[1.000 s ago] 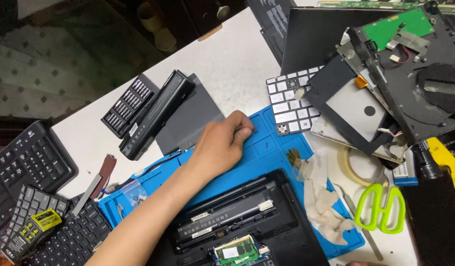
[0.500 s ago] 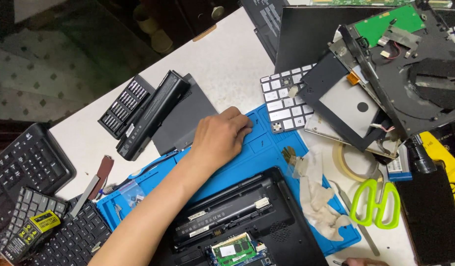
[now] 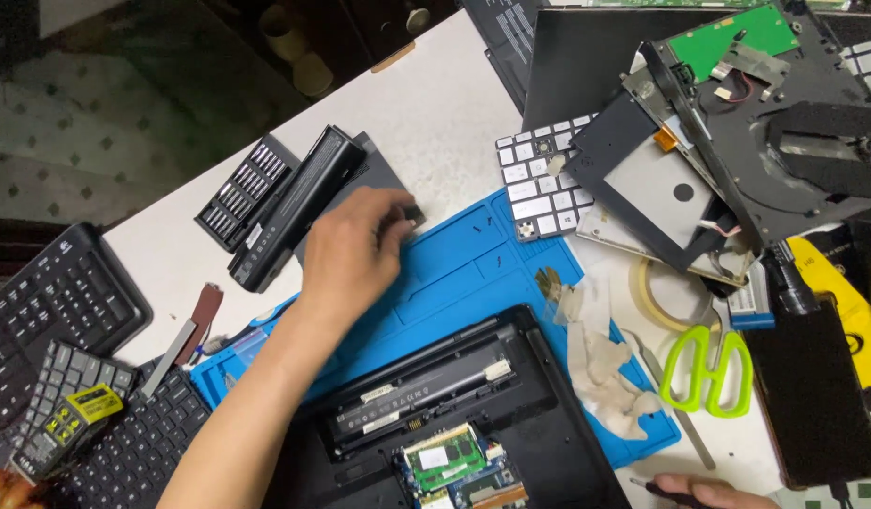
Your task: Removing the battery and prying open the internal casing of a laptop for repair
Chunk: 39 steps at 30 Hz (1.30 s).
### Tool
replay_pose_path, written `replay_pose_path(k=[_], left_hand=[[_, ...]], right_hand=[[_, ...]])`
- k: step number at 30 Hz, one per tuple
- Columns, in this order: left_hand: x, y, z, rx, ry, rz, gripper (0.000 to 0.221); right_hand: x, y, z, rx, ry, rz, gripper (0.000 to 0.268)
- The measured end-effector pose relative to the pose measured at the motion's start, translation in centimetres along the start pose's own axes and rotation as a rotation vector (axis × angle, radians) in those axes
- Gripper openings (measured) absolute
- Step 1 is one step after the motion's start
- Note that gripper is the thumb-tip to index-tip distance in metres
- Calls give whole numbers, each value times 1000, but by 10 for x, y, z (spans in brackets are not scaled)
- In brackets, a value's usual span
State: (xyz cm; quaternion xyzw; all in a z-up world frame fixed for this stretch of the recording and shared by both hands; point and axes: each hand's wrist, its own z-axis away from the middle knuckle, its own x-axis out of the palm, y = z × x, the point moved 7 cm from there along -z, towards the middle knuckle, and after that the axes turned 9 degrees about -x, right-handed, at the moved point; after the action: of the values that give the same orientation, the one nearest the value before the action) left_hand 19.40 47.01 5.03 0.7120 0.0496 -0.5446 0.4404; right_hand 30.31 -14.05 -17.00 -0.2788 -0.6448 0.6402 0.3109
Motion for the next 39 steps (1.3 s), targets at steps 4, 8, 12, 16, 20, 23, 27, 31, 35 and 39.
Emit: replay_pose_path(k=[4, 8, 12, 16, 20, 23, 27, 31, 35, 39], left_hand=[[-31, 24, 13, -30, 51, 8, 25], [-65, 75, 44, 61, 154, 110, 29], [-97, 132, 117, 64, 165, 257, 31], [-102, 173, 224, -82, 67, 418, 24], [-59, 178, 331, 35, -253, 458, 34], [-5, 126, 414, -219, -498, 521, 38], [36, 75, 491, -378, -488, 647, 38], [54, 41, 528, -633, -339, 888, 35], [70, 33, 528, -637, -348, 878, 33], [74, 40, 513, -618, -395, 808, 28]], right_hand=[[80, -95, -47, 54, 104, -142, 45], [159, -174, -82, -683, 427, 261, 76], [159, -182, -86, -664, 455, 170, 65], [145, -167, -80, -726, 490, 4, 77], [111, -145, -68, -930, 515, -147, 78], [58, -135, -18, -978, 702, -204, 79], [18, -66, 14, -502, 842, -306, 83], [3, 83, -18, -155, 444, 243, 57], [9, 141, -36, -91, 416, 312, 57], [23, 159, -45, -63, 440, 191, 56]])
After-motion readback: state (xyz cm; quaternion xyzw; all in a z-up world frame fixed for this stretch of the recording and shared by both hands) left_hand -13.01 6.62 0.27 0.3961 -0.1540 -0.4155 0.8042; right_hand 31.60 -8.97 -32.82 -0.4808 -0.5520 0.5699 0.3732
